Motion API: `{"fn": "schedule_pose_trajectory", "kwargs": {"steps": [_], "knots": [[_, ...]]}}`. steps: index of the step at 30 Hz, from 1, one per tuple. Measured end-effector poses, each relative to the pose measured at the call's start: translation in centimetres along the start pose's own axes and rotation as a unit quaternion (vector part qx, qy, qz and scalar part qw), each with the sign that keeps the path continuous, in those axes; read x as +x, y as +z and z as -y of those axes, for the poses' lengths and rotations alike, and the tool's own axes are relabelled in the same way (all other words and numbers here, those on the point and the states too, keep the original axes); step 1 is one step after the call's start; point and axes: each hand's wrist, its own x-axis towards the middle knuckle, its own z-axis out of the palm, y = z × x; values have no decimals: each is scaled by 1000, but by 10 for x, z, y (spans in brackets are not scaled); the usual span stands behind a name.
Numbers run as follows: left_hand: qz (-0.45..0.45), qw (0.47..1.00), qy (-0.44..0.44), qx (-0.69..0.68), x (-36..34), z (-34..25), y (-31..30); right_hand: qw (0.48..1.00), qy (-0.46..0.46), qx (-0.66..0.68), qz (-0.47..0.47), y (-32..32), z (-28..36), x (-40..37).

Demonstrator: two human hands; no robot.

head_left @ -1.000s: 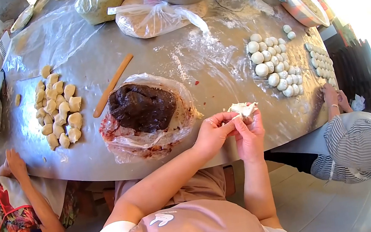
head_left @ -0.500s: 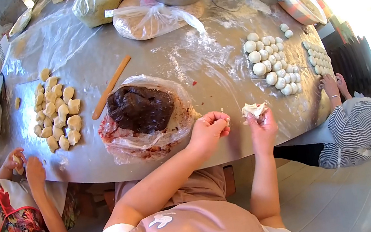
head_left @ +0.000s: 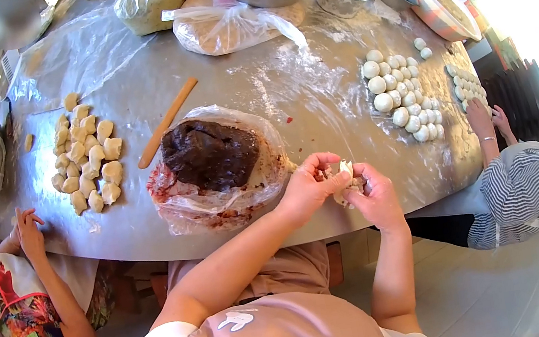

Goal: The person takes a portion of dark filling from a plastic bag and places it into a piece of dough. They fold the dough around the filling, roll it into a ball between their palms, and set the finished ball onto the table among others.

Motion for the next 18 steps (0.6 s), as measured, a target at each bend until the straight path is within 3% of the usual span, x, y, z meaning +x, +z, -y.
{"fn": "schedule_pose_trajectory", "kwargs": {"steps": [3, 7, 9, 13, 18], "knots": [[48, 997, 9, 54, 2, 8, -7, 1000, 8, -6, 12, -4, 2, 0], [15, 995, 25, 97, 1, 4, -3, 988, -17, 155, 13, -2, 0, -1], [-3, 991, 46, 127, 0, -1, 1, 991, -36, 128, -32, 11, 5, 1], [6, 1000, 3, 30, 1, 3, -2, 997, -35, 33, -57, 10, -6, 3], [12, 992, -101, -76, -2, -6, -3, 994, 4, 101, -46, -12, -10, -1]]}}
